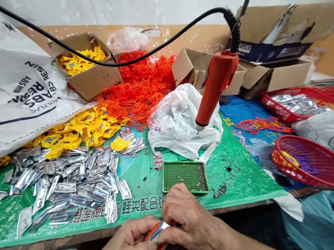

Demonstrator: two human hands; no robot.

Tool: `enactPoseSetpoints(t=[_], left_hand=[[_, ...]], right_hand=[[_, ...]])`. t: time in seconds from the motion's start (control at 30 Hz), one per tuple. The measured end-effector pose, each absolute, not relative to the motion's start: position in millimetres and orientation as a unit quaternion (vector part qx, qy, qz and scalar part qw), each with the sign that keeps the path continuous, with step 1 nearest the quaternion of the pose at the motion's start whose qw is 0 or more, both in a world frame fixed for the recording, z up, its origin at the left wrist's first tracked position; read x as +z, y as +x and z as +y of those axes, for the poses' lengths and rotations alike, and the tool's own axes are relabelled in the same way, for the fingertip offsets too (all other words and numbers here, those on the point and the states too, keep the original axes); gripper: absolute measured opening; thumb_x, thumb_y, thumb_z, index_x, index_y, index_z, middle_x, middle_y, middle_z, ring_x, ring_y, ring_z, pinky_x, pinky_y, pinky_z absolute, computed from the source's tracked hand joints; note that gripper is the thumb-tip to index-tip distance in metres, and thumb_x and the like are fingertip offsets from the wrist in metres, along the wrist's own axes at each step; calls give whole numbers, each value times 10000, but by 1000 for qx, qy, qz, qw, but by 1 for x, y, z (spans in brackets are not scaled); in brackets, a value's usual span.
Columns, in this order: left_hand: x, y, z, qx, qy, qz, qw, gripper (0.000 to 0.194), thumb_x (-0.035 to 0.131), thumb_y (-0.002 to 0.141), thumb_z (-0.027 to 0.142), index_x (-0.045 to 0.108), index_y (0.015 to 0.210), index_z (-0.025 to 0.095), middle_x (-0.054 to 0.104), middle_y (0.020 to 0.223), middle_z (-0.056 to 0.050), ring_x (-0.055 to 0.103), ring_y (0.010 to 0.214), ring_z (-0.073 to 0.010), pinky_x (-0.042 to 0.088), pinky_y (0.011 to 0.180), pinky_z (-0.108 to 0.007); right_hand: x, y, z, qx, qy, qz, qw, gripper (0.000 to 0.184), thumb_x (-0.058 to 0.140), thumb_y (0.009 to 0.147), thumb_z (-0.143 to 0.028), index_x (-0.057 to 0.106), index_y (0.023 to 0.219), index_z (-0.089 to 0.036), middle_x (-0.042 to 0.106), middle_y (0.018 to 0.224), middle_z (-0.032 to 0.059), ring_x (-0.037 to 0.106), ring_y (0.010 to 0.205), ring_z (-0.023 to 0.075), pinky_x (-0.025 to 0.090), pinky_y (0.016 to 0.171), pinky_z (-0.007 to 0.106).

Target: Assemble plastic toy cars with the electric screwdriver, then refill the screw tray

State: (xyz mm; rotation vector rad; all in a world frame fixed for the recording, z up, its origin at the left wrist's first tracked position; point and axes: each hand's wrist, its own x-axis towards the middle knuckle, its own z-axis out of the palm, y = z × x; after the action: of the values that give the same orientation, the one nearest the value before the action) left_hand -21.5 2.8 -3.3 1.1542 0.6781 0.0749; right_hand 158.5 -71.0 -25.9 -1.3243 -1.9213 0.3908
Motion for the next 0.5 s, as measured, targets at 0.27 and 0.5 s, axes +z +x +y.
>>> enactPoseSetpoints(t=[0.27,0.5], left_hand=[[-10,-9,-4,129,391,369,833,254,760,714,360,756,856,150,612,697,-2,428,586,-93,325,576,-203],[-9,-1,-7,193,384,380,819,194,729,733,310,708,745,117,402,545,64,188,482,-48,113,459,-213]], right_hand=[[15,228,-60,-78,-592,-633,493,313,635,900,-365,577,1165,-210,620,1110,87,585,1057,231,504,880,431],[59,356,14,-166,-640,-501,559,848,788,689,-496,445,1421,-238,508,1377,185,563,1186,317,535,748,406]])
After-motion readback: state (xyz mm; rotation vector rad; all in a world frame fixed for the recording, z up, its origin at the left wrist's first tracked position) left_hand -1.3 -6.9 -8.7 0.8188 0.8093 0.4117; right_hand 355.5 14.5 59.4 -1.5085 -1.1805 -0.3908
